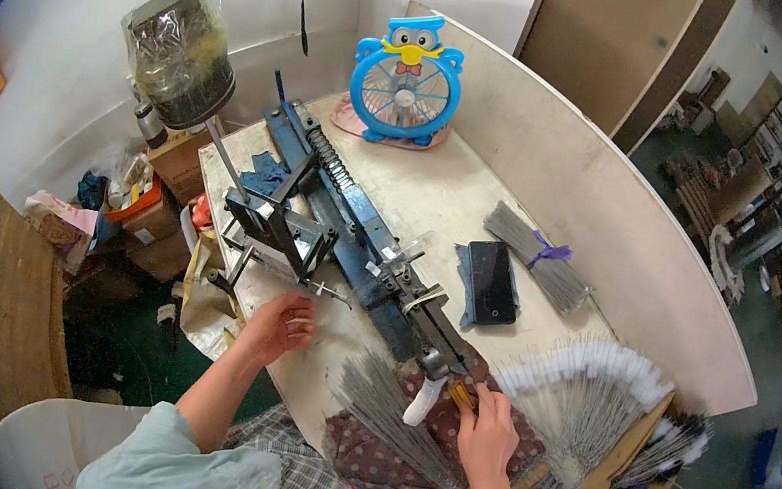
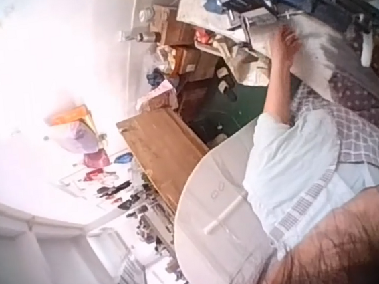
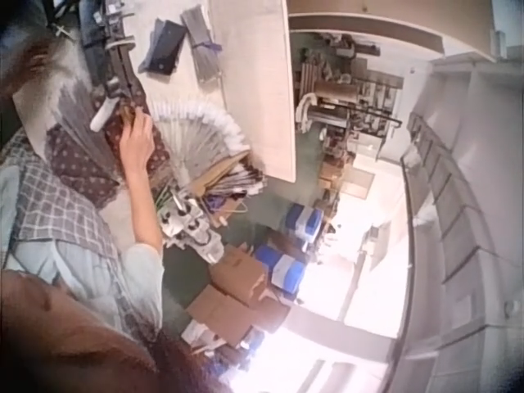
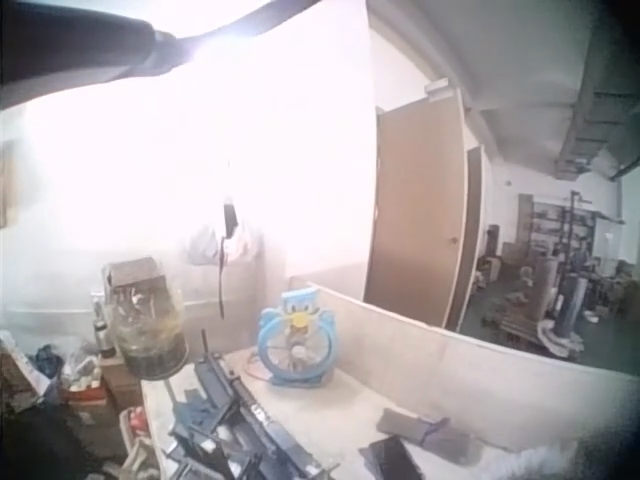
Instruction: Assembling small industrial components using a mechanical fixture on a workbench.
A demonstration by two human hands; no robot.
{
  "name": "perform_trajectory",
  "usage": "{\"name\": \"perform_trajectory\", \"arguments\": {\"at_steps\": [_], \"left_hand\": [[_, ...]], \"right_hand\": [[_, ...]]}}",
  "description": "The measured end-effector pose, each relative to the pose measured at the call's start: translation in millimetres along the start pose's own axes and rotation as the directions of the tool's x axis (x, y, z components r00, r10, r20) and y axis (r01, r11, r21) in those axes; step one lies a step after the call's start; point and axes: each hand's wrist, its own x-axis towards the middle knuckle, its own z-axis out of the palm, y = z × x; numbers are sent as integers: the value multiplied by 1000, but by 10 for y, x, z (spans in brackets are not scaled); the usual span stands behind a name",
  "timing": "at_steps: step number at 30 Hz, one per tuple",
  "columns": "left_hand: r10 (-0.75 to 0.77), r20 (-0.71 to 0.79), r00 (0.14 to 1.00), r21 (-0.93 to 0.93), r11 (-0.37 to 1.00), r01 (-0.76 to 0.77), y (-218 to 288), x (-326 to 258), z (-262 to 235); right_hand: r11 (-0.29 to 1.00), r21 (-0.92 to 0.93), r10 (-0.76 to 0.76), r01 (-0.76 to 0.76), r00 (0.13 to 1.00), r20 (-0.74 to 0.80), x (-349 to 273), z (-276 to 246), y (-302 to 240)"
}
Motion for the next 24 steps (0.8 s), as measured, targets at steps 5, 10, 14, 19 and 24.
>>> {"name": "perform_trajectory", "arguments": {"at_steps": [5, 10, 14, 19, 24], "left_hand": [[-115, 60, 992, 139, 985, 105, 153, 211, 85], [-44, 24, 999, 179, 983, 39, 149, 163, 117], [-51, 0, 999, 187, 981, 50, 160, 109, 184], [91, -86, 992, 181, 981, -74, 78, 126, 186], [229, 79, 970, 210, 948, -241, -131, -29, 491]], "right_hand": [[995, -38, 98, -93, 977, 188, -3, -11, 21], [995, -37, 102, -96, 962, 252, -8, -46, -3], [994, -107, -3, 33, 964, 266, -86, -112, -10], [997, -77, -12, 30, 974, 224, -209, -379, -155], [997, -2, 76, -76, 992, 96, -295, -843, -148]]}}
